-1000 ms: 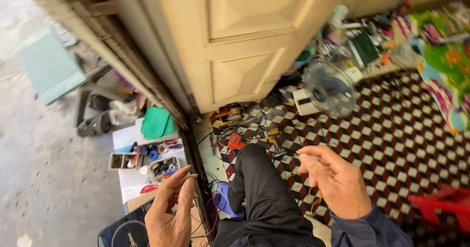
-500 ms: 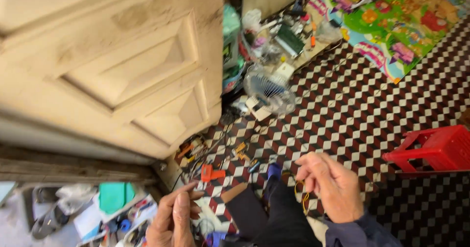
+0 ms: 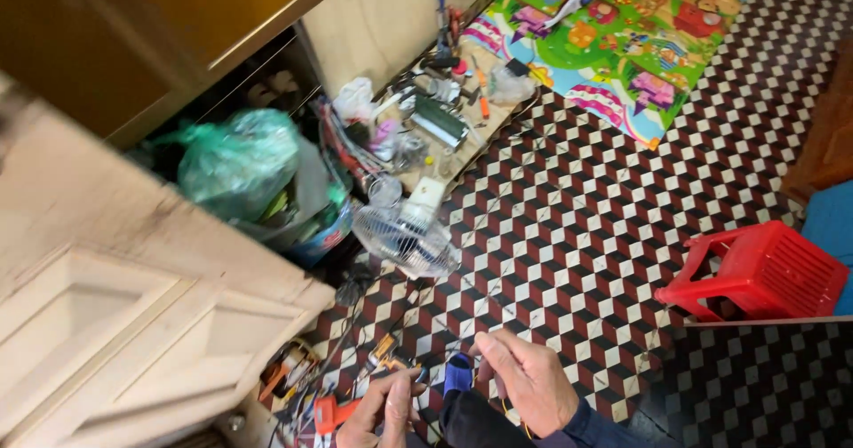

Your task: The person sits on the floor and repairs a damaged electrical cable by stripping the insulation and twisting the wires. They retrieve a bottle of glue from a refrigerator, apply it to the exposed wires, and then wrap the repaired section with black electrical tape.

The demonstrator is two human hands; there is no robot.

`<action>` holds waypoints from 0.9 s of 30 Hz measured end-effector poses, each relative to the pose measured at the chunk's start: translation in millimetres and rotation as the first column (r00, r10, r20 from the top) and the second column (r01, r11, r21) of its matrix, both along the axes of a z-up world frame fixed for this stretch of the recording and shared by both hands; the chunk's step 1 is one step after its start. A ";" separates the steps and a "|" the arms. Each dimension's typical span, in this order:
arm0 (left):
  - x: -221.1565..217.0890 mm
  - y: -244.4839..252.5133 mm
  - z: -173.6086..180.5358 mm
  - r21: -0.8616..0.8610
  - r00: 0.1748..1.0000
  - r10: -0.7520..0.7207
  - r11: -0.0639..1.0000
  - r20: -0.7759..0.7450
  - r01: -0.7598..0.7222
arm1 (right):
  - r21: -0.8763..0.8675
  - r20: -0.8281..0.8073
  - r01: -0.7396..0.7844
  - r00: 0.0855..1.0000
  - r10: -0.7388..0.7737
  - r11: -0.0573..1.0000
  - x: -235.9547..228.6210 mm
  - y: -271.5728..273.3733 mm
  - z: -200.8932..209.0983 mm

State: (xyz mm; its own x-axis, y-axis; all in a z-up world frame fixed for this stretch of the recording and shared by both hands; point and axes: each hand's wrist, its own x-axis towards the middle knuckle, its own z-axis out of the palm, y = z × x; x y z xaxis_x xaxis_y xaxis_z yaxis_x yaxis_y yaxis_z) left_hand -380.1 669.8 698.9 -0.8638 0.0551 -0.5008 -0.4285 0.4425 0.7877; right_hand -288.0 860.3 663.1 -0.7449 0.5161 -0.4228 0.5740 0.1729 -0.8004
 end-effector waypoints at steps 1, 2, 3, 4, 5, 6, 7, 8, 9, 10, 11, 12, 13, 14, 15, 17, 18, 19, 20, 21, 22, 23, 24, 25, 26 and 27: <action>-2.5 14.3 -2.9 -0.037 0.999 -0.033 0.999 -0.006 0.033 | 0.004 0.033 0.000 0.999 0.000 1.000 2.6 11.9 -3.2; -6.6 30.1 7.2 -0.037 0.998 -0.054 0.998 -0.012 0.054 | 0.005 0.027 0.022 0.999 -0.022 1.000 5.4 22.0 -4.4; -9.6 47.9 16.8 -0.098 0.994 -0.102 0.990 0.033 0.104 | 0.014 -0.040 0.017 0.999 -0.017 1.000 9.5 33.8 -5.2; -11.2 64.9 26.8 -0.159 0.986 -0.145 0.975 0.079 0.156 | 0.026 -0.105 0.013 0.994 -0.010 1.000 14.6 44.7 -5.6; -15.9 78.1 29.9 -0.150 0.983 -0.173 0.972 0.067 0.182 | 0.037 -0.116 0.042 0.993 -0.037 0.998 17.4 56.4 -2.1; -20.2 90.9 33.1 -0.158 0.958 -0.254 0.949 0.135 0.274 | 0.019 -0.114 0.082 0.990 -0.079 0.996 20.8 67.3 1.2; -24.1 102.6 35.9 -0.166 0.922 -0.330 0.916 0.204 0.365 | -0.002 -0.112 0.123 0.986 -0.123 0.992 24.6 76.5 3.6; -25.1 117.9 42.4 -0.162 0.914 -0.359 0.906 0.191 0.390 | 0.005 -0.124 0.152 0.981 -0.151 0.988 26.1 88.1 14.3; -24.2 130.9 50.6 -0.186 0.915 -0.386 0.896 0.120 0.402 | 0.028 -0.187 0.199 0.964 -0.190 0.980 29.8 97.2 26.6; -23.6 143.3 58.0 -0.210 0.910 -0.411 0.887 0.049 0.412 | 0.050 -0.249 0.247 0.942 -0.227 0.968 33.1 105.6 38.2; -21.9 153.4 65.2 -0.210 0.899 -0.436 0.875 0.044 0.435 | 0.051 -0.255 0.274 0.933 -0.253 0.960 38.3 113.4 44.6; -20.8 163.3 72.2 -0.164 0.882 -0.471 0.873 -0.032 0.460 | 0.059 -0.284 0.303 0.918 -0.275 0.951 42.9 120.9 50.8; -21.5 175.3 81.9 -0.115 0.861 -0.495 0.868 -0.117 0.484 | 0.069 -0.320 0.331 0.901 -0.294 0.941 45.2 130.8 59.5; -63.6 184.5 18.7 -0.114 0.846 -0.518 0.855 -0.130 0.506 | 0.073 -0.332 0.358 0.889 -0.316 0.931 46.2 138.7 67.7; -99.5 183.4 -40.7 0.115 0.587 -0.799 0.576 -0.127 0.809 | 0.061 -0.359 0.415 0.857 -0.368 0.908 49.8 143.9 73.0; -112.3 185.5 -78.9 0.322 0.216 -0.955 0.143 -0.205 0.936 | 0.051 -0.386 0.496 0.810 -0.441 0.867 55.7 154.2 78.7; -91.2 196.6 -62.0 0.151 0.451 -0.884 0.433 -0.120 0.889 | -0.004 -0.374 0.539 0.780 -0.501 0.842 58.7 159.8 80.0; -68.8 207.7 -45.0 -0.048 0.668 -0.739 0.673 -0.089 0.738 | -0.062 -0.359 0.577 0.749 -0.557 0.815 62.7 167.7 80.6; -70.0 219.4 -78.3 -0.048 0.649 -0.755 0.654 -0.090 0.755 | -0.062 -0.360 0.597 0.734 -0.576 0.800 67.1 176.8 79.9; -74.8 229.5 -111.3 -0.105 0.615 -0.787 0.617 -0.050 0.780 | -0.101 -0.259 0.642 0.721 -0.643 0.760 68.2 183.5 79.8; -79.6 240.4 -144.8 -0.160 0.581 -0.814 0.575 -0.010 0.802 | -0.136 -0.155 0.687 0.697 -0.700 0.714 69.3 190.8 79.1; -76.1 254.0 -163.3 -0.159 0.559 -0.829 0.553 -0.009 0.818 | -0.134 -0.154 0.706 0.678 -0.719 0.695 73.8 201.0 75.5; -72.5 268.6 -182.3 -0.033 0.576 -0.817 0.576 0.004 0.817 | -0.165 -0.081 0.742 0.646 -0.759 0.650 78.4 212.3 71.4; -69.0 281.2 -200.9 0.094 0.591 -0.806 0.591 0.027 0.801 | -0.192 -0.004 0.777 0.610 -0.792 0.599 81.9 222.1 68.3; -57.4 299.2 -182.7 0.098 0.569 -0.822 0.569 0.032 0.817 | -0.189 0.001 0.794 0.588 -0.809 0.577 88.1 232.4 59.2; -46.4 317.7 -165.5 0.152 0.649 -0.756 0.654 0.083 0.741 | -0.183 0.022 0.802 0.581 -0.814 0.568 93.4 244.4 49.0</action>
